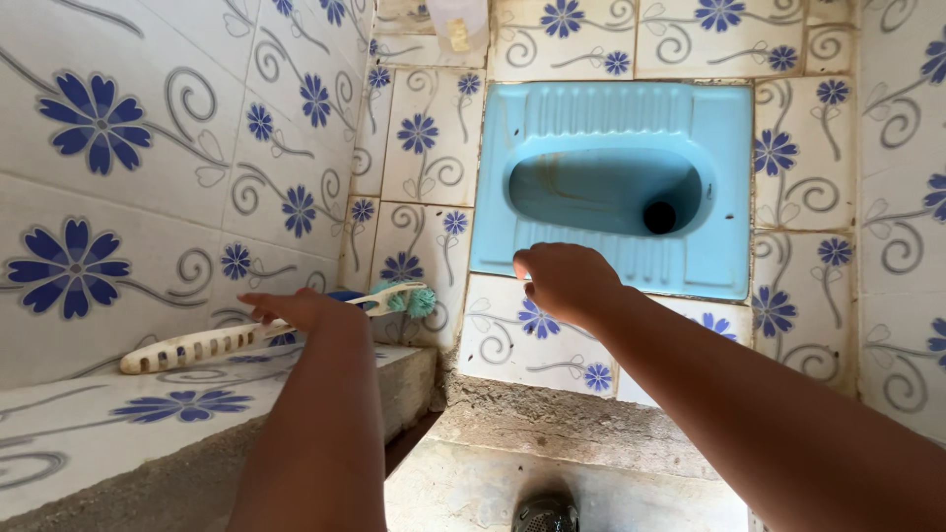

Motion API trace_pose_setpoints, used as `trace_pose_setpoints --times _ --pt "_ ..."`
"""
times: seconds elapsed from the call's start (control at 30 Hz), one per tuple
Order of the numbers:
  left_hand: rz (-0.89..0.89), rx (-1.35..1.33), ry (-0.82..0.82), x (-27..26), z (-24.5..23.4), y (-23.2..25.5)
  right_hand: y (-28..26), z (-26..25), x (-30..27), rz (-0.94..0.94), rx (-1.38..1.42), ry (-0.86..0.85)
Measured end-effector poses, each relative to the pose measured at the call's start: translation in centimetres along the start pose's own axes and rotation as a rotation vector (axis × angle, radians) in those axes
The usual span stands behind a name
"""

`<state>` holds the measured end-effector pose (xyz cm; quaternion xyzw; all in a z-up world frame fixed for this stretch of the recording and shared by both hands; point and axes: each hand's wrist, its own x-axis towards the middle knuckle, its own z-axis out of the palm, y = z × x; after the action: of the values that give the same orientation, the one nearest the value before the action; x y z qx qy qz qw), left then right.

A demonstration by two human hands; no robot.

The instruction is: The person cleans a squat toilet by first pouring water from a plastic bottle into the bowl, then scrubbing the bowl and surrounding tiles with a long-handled brush. They apply a blue liquid cleaning agent from a bottle into the toilet and continue scrubbing the area.

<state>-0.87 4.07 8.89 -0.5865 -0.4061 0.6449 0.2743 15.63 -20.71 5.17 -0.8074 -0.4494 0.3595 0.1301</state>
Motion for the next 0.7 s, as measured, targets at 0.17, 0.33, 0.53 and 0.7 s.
trace_pose_setpoints --times 0.17,0.33,0.53,0.7 --pt "-0.030 0.045 -0.005 1.1 0.5 -1.1 0.7 0.1 -1.0 -0.050 0.000 0.039" --pt "-0.089 0.027 -0.023 2.7 1.3 -0.9 0.8 0.4 -1.6 0.020 0.039 -0.013" --pt "0.077 0.244 -0.042 1.7 -0.4 -0.5 -0.2 0.9 -2.5 0.004 0.004 -0.034" --pt "0.075 0.157 -0.071 -1.2 -1.2 -0.5 -0.6 0.6 -3.2 0.018 0.015 -0.044"
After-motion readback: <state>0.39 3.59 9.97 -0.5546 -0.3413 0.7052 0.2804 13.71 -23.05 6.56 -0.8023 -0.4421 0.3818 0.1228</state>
